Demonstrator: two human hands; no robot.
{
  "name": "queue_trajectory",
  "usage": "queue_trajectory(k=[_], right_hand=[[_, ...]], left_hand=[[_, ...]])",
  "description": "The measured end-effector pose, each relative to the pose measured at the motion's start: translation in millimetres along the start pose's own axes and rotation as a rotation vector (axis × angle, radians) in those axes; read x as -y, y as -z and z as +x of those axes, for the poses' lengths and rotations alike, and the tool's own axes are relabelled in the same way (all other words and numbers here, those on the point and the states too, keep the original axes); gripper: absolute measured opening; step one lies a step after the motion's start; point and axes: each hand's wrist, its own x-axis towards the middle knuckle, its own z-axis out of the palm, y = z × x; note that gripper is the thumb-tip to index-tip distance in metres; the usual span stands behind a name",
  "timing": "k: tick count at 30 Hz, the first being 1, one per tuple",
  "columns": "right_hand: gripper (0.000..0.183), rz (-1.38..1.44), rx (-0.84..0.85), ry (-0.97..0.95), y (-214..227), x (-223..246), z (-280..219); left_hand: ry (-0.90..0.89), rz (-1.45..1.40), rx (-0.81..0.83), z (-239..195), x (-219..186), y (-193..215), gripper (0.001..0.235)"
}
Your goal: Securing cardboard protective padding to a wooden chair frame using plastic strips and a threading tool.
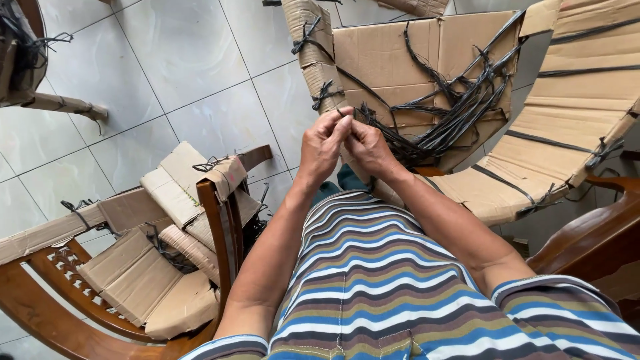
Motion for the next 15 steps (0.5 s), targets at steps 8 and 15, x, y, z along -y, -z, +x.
queue_trajectory(k=[8, 15], right_hand=[[0.021, 0.160, -0.018, -0.118, -4.3, 16.4, -3.0], [0.015, -0.046, -0.060, -0.051, -1.0, 12.7, -7.3]], left_hand=[[-0.035, 0.311, -0.088, -24.8, 77.5, 11.6, 0.033], [-0.149, 0.424, -0.072, -10.2, 66.1, 0.8, 0.011]])
